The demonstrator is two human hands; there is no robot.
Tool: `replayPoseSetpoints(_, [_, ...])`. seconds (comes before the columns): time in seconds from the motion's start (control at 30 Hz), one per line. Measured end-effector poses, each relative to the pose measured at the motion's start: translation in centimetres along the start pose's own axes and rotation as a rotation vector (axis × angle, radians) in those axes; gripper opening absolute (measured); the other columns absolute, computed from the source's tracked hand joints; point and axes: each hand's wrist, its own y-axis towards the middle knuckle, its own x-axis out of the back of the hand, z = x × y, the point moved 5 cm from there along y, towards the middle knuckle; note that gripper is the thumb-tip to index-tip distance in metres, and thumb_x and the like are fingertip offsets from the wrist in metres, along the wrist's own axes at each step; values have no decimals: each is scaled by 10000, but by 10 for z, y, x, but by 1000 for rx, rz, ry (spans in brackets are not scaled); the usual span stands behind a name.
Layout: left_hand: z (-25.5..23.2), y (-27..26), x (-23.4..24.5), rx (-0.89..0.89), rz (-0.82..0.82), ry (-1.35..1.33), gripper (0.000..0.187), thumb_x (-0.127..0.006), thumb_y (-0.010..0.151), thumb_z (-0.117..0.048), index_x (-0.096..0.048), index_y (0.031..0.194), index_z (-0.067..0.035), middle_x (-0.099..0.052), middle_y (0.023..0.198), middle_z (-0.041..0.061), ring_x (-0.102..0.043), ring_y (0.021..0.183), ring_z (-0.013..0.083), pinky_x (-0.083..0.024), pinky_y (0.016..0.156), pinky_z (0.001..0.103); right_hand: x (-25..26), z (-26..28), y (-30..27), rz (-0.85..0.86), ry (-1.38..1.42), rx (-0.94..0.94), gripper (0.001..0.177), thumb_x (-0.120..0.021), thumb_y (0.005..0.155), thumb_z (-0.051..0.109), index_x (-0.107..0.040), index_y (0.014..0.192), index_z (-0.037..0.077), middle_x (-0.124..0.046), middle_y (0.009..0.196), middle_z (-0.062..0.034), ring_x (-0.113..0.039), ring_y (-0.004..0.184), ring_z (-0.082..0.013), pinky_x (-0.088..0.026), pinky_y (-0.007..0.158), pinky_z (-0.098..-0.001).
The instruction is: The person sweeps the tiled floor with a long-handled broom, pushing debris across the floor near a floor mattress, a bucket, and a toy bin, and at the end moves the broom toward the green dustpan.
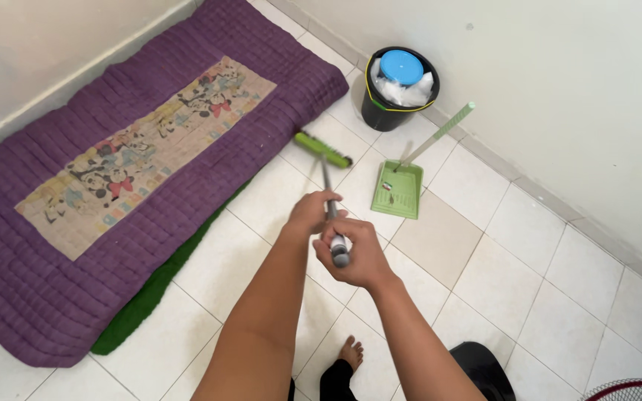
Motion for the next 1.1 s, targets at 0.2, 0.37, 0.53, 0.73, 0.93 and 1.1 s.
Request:
replayPoseSetpoints(0.2, [-30, -29, 13, 47, -204, 75, 282, -753, 827, -310, -737, 1066, -162, -757, 884, 149, -724, 864, 357, -556, 763, 439, 10, 3, 17, -63, -43, 228, 120, -632, 729, 34, -541, 674, 90, -500, 545, -20, -467, 514, -166, -481, 960, -393])
replayPoseSetpoints(0.37, [-81, -64, 17, 140, -334, 77, 230, -733, 784, -303, -724, 956, -150, -740, 812, 151, -725, 797, 377, -562, 707, 471, 32, 17, 22, -50, 80, 235, 118, -551, 665, 123, -454, 602, 101, -481, 545, -4, -403, 523, -160, -418, 973, -370])
replayPoseSetpoints(0.53, [-121, -99, 40, 204, -364, 29, 270, -772, 803, -333, -707, 955, -120, -717, 762, 191, -700, 763, 409, -534, 683, 504, 47, 47, 25, 22, 154, 196, 122, -517, 653, 144, -452, 560, 99, -494, 495, 15, -405, 471, -136, -436, 940, -355])
replayPoseSetpoints(0.73, [-141, -122, 51, 192, -297, 38, 188, -710, 840, -272, -690, 923, -104, -721, 803, 125, -712, 798, 357, -543, 714, 476, 50, 73, 28, -4, 351, 185, 179, -566, 776, 164, -540, 634, 59, -544, 572, -13, -490, 560, -118, -487, 912, -333])
replayPoseSetpoints(0.93, [-143, -106, 65, 125, -234, 183, 197, -711, 860, -323, -700, 902, -132, -712, 723, 121, -697, 754, 351, -526, 685, 477, 48, 80, 19, -111, 482, -100, 311, -649, 931, 243, -526, 728, 42, -557, 686, -41, -504, 650, -125, -419, 668, -279])
replayPoseSetpoints(1.1, [-147, -99, 82, -59, -234, 307, 181, -707, 788, -277, -712, 674, -137, -671, 641, 127, -667, 629, 361, -532, 606, 458, 38, 89, -4, -66, 613, -47, 375, -602, 979, 267, -443, 705, 66, -418, 633, -20, -366, 624, -121, -312, 634, -304])
